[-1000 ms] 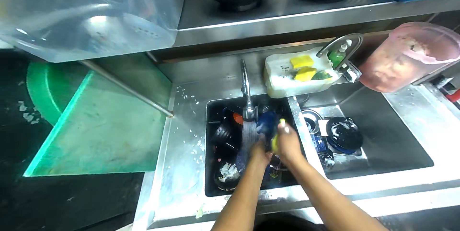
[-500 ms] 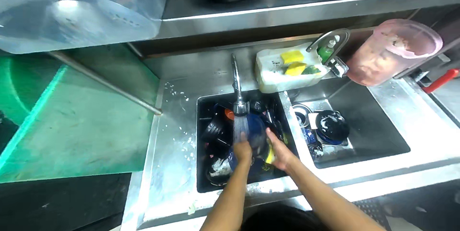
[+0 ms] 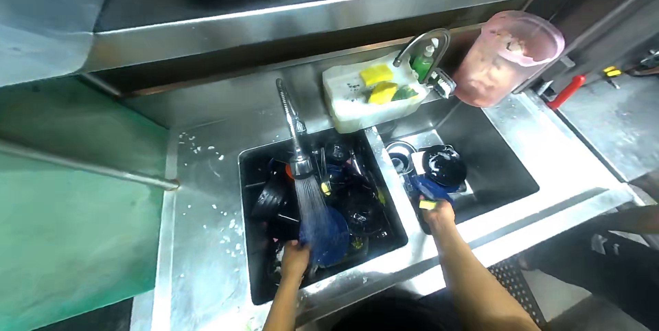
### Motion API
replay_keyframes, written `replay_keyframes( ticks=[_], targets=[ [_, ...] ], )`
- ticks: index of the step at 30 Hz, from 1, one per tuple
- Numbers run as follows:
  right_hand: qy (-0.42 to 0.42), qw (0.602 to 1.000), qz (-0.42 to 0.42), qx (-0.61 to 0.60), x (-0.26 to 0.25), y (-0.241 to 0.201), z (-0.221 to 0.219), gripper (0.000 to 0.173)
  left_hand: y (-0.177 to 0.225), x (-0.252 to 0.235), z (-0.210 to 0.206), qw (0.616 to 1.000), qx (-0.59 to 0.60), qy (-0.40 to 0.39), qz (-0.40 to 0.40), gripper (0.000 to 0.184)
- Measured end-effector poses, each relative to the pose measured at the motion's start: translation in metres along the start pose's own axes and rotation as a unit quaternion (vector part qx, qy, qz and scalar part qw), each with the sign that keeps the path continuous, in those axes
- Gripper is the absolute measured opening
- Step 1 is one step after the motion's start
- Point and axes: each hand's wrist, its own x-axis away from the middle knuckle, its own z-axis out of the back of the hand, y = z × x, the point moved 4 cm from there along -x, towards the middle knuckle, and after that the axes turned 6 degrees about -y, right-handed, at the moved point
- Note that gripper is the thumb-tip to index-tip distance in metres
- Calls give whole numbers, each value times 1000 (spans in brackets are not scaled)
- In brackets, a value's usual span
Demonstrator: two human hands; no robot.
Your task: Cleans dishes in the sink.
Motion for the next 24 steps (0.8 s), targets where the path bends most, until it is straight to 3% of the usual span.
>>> replay_keyframes(
  ticks=[3, 6, 10, 14, 17, 19, 20, 21, 24],
  targets=[
    [28, 999, -12, -33, -27, 9, 20, 40, -4, 2, -11, 992, 120, -37, 31, 67],
    [51, 996, 8, 75, -39, 11, 25, 47, 7, 11, -8, 984, 169, -41, 31, 60],
    [22, 986, 16, 166, -25, 12, 24, 38, 31, 37, -9, 901, 423, -84, 44, 53],
    [-70, 981, 21, 178, 17, 0, -3, 35, 59, 61, -8, 850, 516, -86, 59, 57],
    [-219, 936, 76, 263, 57, -6, -44, 37, 75, 67, -5, 842, 530, -90, 39, 63],
    [-303, 853, 122, 407, 97, 2, -74, 43, 83, 67, -4, 834, 539, -118, 20, 68],
    [-339, 785, 151, 496, 124, 10, -88, 46, 89, 69, -3, 827, 546, -131, 16, 66],
    [-382, 698, 186, 576, 151, 22, -100, 46, 95, 71, -3, 812, 564, -148, 15, 59],
    [-492, 377, 284, 731, 210, 79, -107, 49, 111, 76, -1, 758, 632, -162, -9, 41]
  ],
)
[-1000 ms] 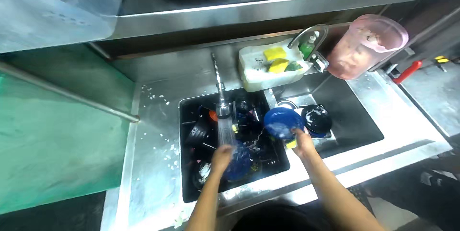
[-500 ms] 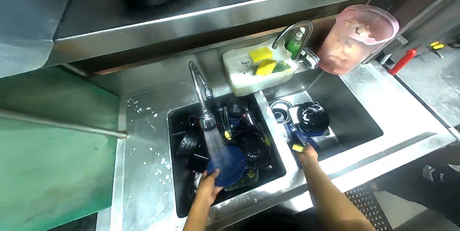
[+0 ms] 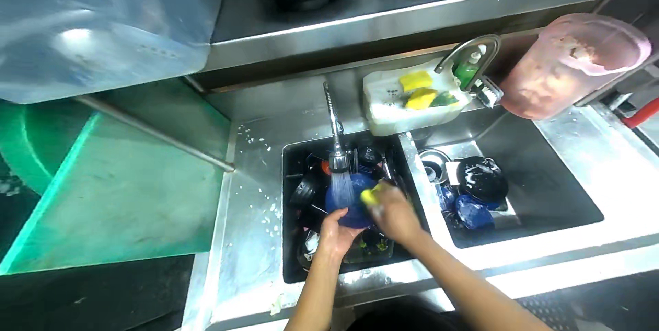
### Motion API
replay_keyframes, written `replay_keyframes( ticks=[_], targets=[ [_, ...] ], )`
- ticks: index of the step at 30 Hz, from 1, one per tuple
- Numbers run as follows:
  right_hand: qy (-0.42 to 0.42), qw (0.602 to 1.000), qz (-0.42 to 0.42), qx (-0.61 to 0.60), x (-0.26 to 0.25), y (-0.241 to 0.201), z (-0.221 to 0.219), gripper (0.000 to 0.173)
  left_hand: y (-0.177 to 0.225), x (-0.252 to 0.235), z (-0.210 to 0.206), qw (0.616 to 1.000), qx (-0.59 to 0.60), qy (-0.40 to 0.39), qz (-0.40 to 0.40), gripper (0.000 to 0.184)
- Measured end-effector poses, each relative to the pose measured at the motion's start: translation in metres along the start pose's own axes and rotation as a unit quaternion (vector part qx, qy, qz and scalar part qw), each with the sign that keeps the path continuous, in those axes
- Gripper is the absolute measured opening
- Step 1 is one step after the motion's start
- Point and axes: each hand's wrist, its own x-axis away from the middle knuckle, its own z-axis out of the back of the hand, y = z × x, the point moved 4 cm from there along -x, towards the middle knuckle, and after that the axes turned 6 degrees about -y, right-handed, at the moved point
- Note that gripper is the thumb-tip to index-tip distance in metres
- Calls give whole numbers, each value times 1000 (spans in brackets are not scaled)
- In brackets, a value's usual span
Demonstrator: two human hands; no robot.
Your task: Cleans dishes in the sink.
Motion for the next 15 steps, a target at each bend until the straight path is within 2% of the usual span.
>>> replay_keyframes(
  ticks=[2, 3, 5, 7, 9, 11, 13, 15],
  targets=[
    [-94, 992, 50, 73, 1, -31, -32, 51, 4, 1, -6, 999, 16, -18, -47, 32],
    [-125, 987, 67, 70, 1, -43, -41, 50, 5, 4, -6, 997, 21, -36, -63, 34],
    [-148, 982, 104, 47, -9, -61, -47, 48, 0, 9, -9, 995, 21, -76, -60, 58],
    [-144, 980, 127, 51, -31, -62, -46, 44, -9, 14, -9, 996, 23, -77, -38, 57],
    [-113, 983, 112, 89, -52, -47, -43, 37, -9, 12, -3, 998, 23, -52, -38, 52],
    [-113, 984, 58, 124, -57, -32, -38, 42, 0, 7, 4, 997, 27, -34, -62, 51],
    [-149, 980, 23, 134, -41, -31, -40, 48, 12, 1, 13, 995, 42, -15, -88, 52],
    [-173, 979, 39, 105, -19, -44, -48, 44, 17, -3, 16, 994, 44, -1, -95, 53]
  ],
)
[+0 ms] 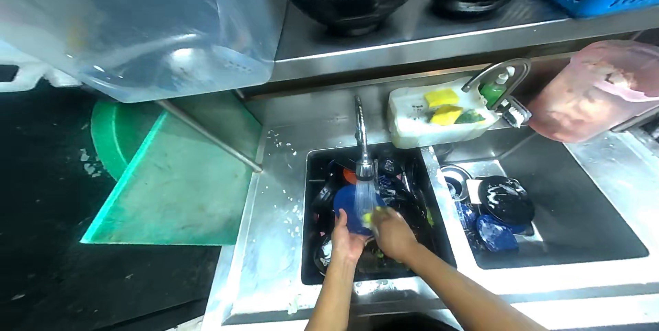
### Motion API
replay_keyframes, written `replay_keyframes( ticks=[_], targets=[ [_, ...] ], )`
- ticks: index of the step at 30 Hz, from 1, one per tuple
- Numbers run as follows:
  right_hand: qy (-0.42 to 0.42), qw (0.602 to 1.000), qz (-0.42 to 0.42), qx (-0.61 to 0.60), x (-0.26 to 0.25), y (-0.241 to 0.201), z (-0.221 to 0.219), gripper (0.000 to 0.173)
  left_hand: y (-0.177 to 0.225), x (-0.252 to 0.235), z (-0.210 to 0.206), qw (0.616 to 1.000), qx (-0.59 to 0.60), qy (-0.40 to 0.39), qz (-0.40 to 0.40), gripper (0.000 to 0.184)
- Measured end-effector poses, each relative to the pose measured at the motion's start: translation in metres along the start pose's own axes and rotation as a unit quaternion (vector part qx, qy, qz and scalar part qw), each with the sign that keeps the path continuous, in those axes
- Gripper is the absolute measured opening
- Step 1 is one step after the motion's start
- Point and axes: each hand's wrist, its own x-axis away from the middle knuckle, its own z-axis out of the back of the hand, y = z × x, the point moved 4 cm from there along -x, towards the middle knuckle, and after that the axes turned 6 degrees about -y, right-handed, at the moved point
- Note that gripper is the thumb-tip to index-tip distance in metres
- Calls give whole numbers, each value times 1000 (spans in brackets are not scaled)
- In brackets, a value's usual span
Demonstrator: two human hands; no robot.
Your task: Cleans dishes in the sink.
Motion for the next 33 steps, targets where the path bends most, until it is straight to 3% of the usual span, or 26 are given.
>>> replay_keyframes(
  ticks=[3, 6, 10, 14, 16, 18, 22, 25, 28, 30, 33],
  targets=[
    [5, 998, 58, -38, 5, -28, 2, 41, -14, 4, -12, 998, -49, -13, 25, 74],
    [47, 999, 24, -11, -21, -9, 28, 38, -26, 11, -28, 996, -46, -44, 54, 58],
    [61, 995, -63, 40, -16, 28, 21, 44, -9, 2, -23, 998, -60, -21, 7, 54],
    [32, 999, 7, 11, 12, -13, 1, 37, -6, -4, -13, 999, -26, -17, 11, 56],
    [54, 997, 48, -16, 6, -25, 9, 35, -20, 3, -22, 997, -37, -57, 40, 72],
    [87, 995, 53, -11, -12, -17, 26, 32, -37, 15, -34, 993, -35, -87, 78, 70],
    [130, 990, -20, 60, -32, 29, 43, 58, -36, 21, -33, 994, -30, -59, 87, 58],
    [85, 994, -58, 42, -10, 26, 26, 60, -15, 6, -17, 998, -9, -46, 42, 55],
    [4, 1000, -19, 7, 17, -16, 7, 58, -14, 5, -16, 998, 5, -40, 39, 60],
    [-14, 1000, 21, 3, 18, -42, 15, 56, -18, 18, -32, 995, -5, -86, 43, 70],
    [4, 999, 46, 14, -6, -36, 38, 33, -25, 32, -44, 992, -26, -98, 73, 63]
  ],
)
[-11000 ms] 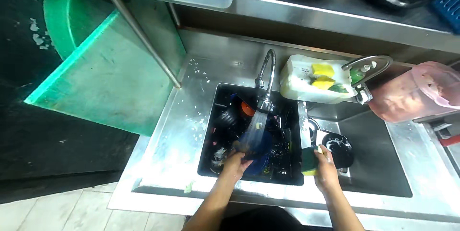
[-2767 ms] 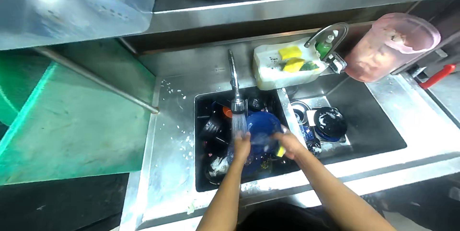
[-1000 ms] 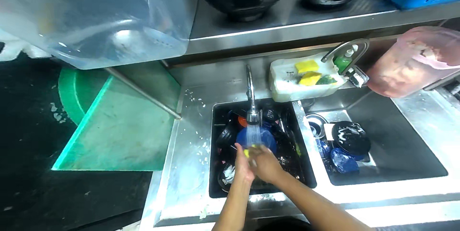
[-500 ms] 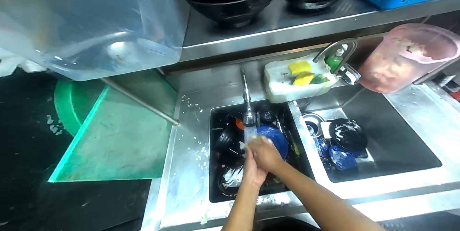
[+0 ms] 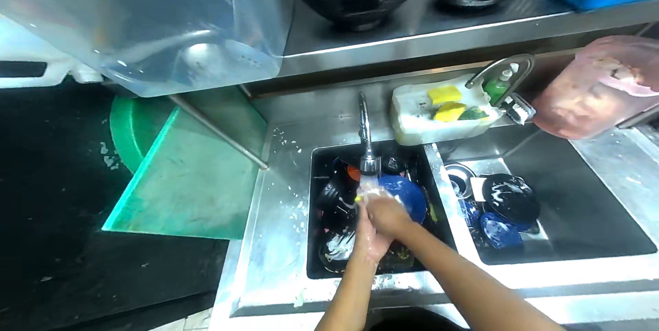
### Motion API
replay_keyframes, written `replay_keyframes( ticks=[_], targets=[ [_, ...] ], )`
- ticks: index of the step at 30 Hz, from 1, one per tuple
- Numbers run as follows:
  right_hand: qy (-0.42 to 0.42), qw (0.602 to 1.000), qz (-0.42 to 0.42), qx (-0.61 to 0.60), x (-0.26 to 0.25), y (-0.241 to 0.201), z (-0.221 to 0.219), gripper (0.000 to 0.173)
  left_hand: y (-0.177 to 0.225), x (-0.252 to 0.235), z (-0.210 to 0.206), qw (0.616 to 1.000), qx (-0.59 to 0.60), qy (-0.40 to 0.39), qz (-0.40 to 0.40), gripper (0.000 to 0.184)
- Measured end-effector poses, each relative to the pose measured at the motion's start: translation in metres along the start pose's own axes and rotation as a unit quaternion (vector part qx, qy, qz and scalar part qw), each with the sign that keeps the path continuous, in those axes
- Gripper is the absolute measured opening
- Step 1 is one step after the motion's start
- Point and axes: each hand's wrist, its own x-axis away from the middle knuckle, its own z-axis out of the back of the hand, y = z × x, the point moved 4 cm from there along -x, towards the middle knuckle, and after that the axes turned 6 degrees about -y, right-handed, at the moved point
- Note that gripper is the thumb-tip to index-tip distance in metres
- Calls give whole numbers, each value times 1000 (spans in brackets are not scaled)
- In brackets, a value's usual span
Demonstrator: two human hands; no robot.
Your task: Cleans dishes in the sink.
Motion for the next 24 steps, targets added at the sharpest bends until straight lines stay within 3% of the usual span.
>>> replay_keyframes(
  ticks=[2, 4, 5, 8, 9, 11, 13, 14, 16, 19, 22, 24],
  targets=[
    [69, 996, 2, 51, -18, 29, 12, 34, -7, -4, 7, 1000, 17, 7, 16, 55],
    [138, 986, -50, 78, -24, 55, 27, 45, -4, -4, 15, 1000, 19, -3, -2, 48],
    [176, 979, -79, 61, -22, 68, 31, 42, 0, -4, 20, 1000, 17, -14, -18, 48],
    [224, 947, -133, -187, -1, 98, 27, 41, 8, -13, 31, 998, 14, -1, -64, 46],
    [239, 910, -140, -309, 8, 101, 18, 39, 7, -17, 35, 997, 6, 31, -76, 45],
    [275, 782, -155, -538, 28, 88, -9, 33, 5, -27, 39, 989, -24, 111, -98, 46],
    [283, 661, -170, -674, 42, 58, -27, 30, 4, -38, 35, 972, -92, 177, -123, 51],
    [270, 630, -185, -704, 47, 44, -30, 30, 2, -44, 33, 959, -141, 205, -139, 51],
    [260, 622, -201, -711, 53, 28, -21, 29, -2, -52, 24, 936, -217, 229, -154, 49],
    [336, 653, -157, -661, 55, 33, 17, 30, -6, -52, 1, 961, -202, 177, -71, 52],
    [332, 657, -79, -672, 62, 56, 59, 46, -4, -45, -15, 966, -255, 45, 15, 49],
    [285, 615, -43, -734, 65, 62, 61, 44, -6, -41, -19, 944, -327, -41, 29, 52]
  ],
)
